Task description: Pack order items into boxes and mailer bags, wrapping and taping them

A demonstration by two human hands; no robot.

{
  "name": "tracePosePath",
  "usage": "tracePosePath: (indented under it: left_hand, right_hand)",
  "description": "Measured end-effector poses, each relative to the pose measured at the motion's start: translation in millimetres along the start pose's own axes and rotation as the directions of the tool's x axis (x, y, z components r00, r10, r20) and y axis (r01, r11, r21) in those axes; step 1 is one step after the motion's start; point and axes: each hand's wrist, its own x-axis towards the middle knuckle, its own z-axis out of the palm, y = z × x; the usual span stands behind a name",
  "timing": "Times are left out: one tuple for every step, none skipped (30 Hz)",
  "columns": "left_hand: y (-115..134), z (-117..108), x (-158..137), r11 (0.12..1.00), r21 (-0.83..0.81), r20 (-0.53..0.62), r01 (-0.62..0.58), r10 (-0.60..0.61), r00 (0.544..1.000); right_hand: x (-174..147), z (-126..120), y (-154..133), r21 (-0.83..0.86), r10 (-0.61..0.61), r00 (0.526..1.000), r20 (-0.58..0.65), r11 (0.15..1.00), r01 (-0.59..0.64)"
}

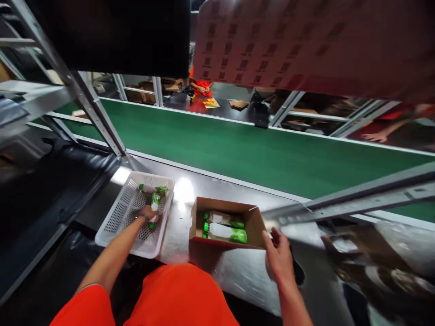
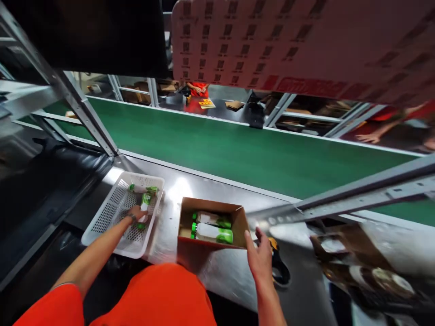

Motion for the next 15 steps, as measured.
tracePosePath:
  left_hand:
    - [-3.6,-3.9,3.6,1.0,-0.03,0.019,0.007,-0.007,1.0]
    - [-6.4,-9.3,6.3,0.998,-0.068,0.027,0.004,-0.002,1.0]
    - [-7.7,-15.5,7.2,0.994,-0.11,0.025,-0.009,0.012,1.0]
    - [-6.7,-22.0,5.9,0.988,-0.15,0.014,-0.029,0.031,0.999]
    - [-2.6,-27.8,1.8,0.979,-0.197,-0.019,-0.054,0.052,0.998]
    - [5.3,-32.1,-5.4,0.962,-0.256,-0.068,-0.097,0.082,0.994]
    - [17.3,-34.5,-15.8,0.934,-0.32,-0.124,-0.157,0.123,0.985]
    - [33.3,-34.4,-29.0,0.893,-0.386,-0.183,-0.23,0.17,0.968]
    - [52.7,-31.8,-44.4,0.832,-0.448,-0.234,-0.326,0.243,0.941]
    - [74.5,-27.1,-61.3,0.767,-0.492,-0.248,-0.412,0.33,0.911]
    - [97.0,-20.9,-78.3,0.693,-0.522,-0.255,-0.496,0.429,0.867]
    - [118.4,-14.0,-94.2,0.618,-0.533,-0.214,-0.578,0.563,0.798]
    - [136.8,-7.5,-107.8,0.545,-0.535,-0.165,-0.646,0.683,0.712]
    - [150.6,-2.1,-117.7,0.491,-0.516,-0.119,-0.702,0.77,0.626]
    - [158.4,1.4,-123.0,0.45,-0.49,-0.065,-0.746,0.835,0.547]
  right_hand:
    - [-4.4,-5.8,-11.4,-0.021,-0.02,1.0,-0.016,1.0,0.02]
    - [-9.3,-10.1,-24.3,-0.032,-0.046,0.998,-0.036,0.998,0.045]
    - [-14.9,-12.4,-38.7,-0.026,-0.078,0.996,-0.048,0.997,0.077]
    - [-20.9,-12.4,-54.8,0.001,-0.116,0.992,-0.044,0.993,0.117]
    - [-27.4,-9.7,-72.6,0.048,-0.159,0.987,-0.013,0.986,0.159]
    - [-34.3,-4.5,-92.0,0.11,-0.205,0.977,0.049,0.974,0.199]
    - [-41.4,3.1,-112.9,0.177,-0.257,0.957,0.136,0.957,0.231]
    - [-48.5,12.4,-134.5,0.237,-0.312,0.919,0.242,0.937,0.256]
    - [-55.3,22.7,-156.3,0.287,-0.372,0.861,0.347,0.916,0.28]
    - [-61.5,33.1,-177.1,0.326,-0.432,0.788,0.439,0.894,0.309]
    - [-66.5,42.5,-195.9,0.353,-0.481,0.71,0.514,0.873,0.336]
    - [-70.1,50.0,-211.9,0.368,-0.513,0.645,0.566,0.858,0.359]
    - [-71.6,54.8,-224.3,0.369,-0.527,0.597,0.605,0.85,0.377]
    - [-71.0,56.5,-232.8,0.355,-0.527,0.566,0.634,0.849,0.392]
    - [-68.0,55.2,-237.2,0.331,-0.521,0.553,0.65,0.849,0.411]
